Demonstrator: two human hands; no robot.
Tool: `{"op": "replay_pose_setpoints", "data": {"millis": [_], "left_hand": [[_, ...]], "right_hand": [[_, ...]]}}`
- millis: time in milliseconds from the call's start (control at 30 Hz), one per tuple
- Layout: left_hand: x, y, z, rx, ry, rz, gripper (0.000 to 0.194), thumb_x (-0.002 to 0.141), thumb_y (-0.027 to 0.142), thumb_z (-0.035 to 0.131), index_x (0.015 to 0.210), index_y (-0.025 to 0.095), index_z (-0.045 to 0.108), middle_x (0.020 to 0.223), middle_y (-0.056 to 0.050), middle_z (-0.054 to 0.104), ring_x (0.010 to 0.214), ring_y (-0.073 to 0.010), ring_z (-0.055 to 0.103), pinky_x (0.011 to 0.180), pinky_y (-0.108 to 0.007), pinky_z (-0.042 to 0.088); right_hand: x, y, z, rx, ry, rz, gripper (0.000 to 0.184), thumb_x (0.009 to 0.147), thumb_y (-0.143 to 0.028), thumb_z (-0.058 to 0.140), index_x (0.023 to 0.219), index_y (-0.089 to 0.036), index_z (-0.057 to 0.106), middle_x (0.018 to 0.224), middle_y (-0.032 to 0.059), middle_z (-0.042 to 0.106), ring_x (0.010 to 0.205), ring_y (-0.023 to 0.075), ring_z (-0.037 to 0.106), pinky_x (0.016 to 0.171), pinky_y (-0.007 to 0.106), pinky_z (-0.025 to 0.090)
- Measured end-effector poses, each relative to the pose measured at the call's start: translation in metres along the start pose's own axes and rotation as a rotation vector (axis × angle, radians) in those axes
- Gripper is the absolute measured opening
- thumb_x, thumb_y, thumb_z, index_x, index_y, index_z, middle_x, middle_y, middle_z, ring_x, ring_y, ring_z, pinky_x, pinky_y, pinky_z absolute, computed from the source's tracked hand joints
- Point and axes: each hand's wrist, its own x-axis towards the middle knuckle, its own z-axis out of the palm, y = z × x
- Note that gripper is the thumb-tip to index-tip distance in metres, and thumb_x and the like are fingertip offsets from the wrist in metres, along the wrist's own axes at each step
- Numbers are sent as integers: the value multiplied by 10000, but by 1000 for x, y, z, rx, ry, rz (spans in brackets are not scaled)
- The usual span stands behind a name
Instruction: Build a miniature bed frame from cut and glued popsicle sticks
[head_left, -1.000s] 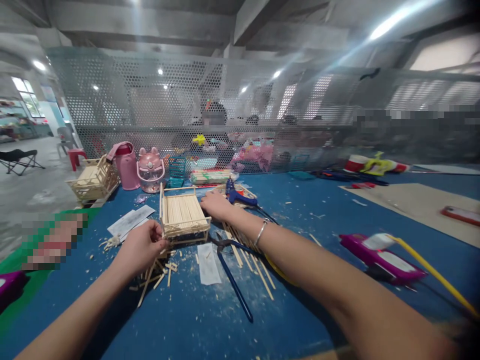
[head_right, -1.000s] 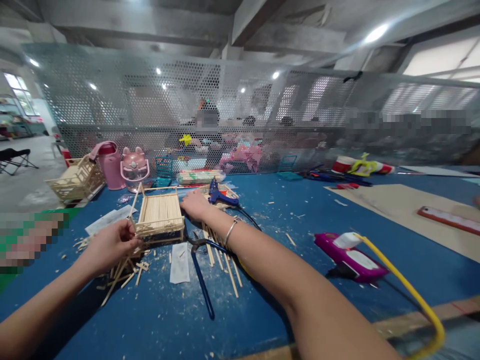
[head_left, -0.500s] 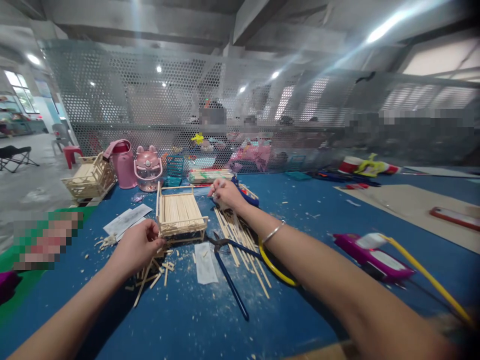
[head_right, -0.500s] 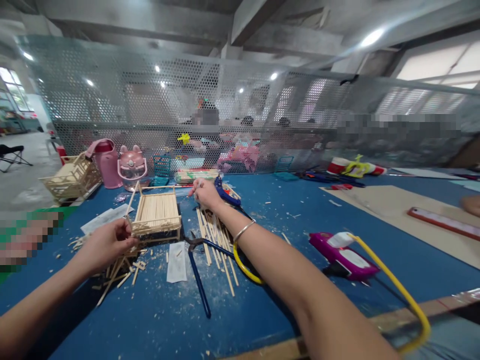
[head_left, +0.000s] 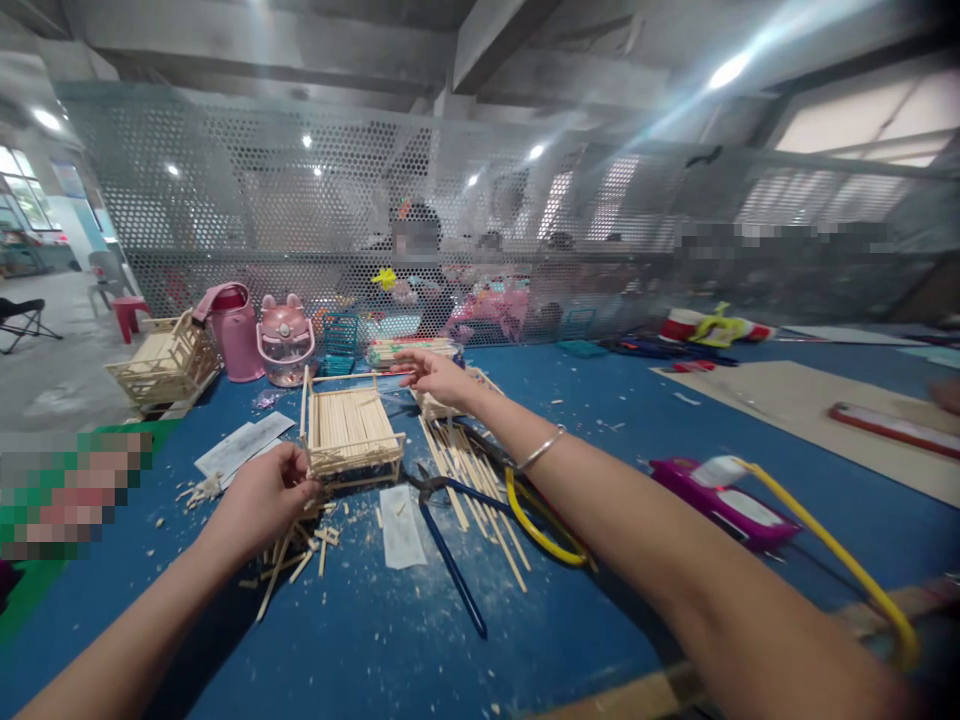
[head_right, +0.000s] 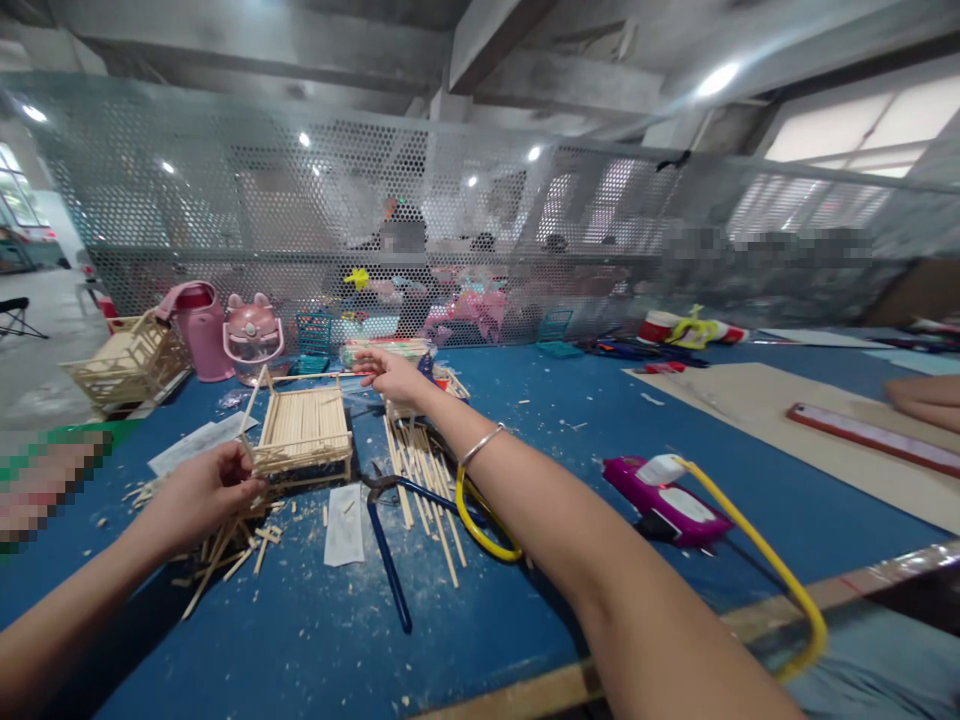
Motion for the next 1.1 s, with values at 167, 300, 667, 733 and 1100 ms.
{"op": "replay_pose_setpoints", "data": {"millis": [167, 300, 667, 733, 1100], "left_hand": [[0, -1, 0, 45, -9, -2, 106, 662, 299, 482, 661, 215, 417, 559, 43, 522, 539, -142, 481, 521, -246, 305], [0, 1, -1, 55, -9, -2, 109, 663, 299, 483, 660, 217, 411, 562, 41, 529, 544, -143, 483, 521, -243, 302], [0, 0, -1, 6, -30, 1, 130, 662, 309, 484, 660, 217, 393, 561, 48, 492, 545, -138, 454, 531, -248, 310], [1, 0, 0, -19, -42, -2, 133, 661, 315, 483, 663, 216, 394, 562, 48, 492, 547, -139, 455, 533, -248, 313], [-4, 2, -20, 30, -161, -15, 149, 640, 209, 449, 788, 209, 456, 634, 29, 569, 584, -147, 520, 546, -244, 350]], "right_hand": [[2, 8, -23, -292, 188, 129, 303, 677, -90, 489, 956, -153, 588, 940, 64, 665, 877, 171, 598, 779, 282, 448], [-9, 33, -62, -562, 368, 342, 296, 724, -155, 487, 995, -102, 594, 1011, 162, 640, 987, 254, 568, 817, 324, 408], [-35, 32, -59, -937, 149, 171, 476, 810, -283, 455, 1240, -83, 493, 1186, 186, 557, 1036, 262, 525, 835, 336, 385], [-27, 18, -39, -964, -11, -2, 365, 789, -280, 501, 1131, -196, 595, 1108, 82, 614, 1020, 207, 524, 853, 283, 364], [4, 17, 9, -1108, -193, -234, 227, 844, -212, 451, 857, -196, 677, 895, 102, 691, 919, 234, 522, 759, 350, 260]]}}
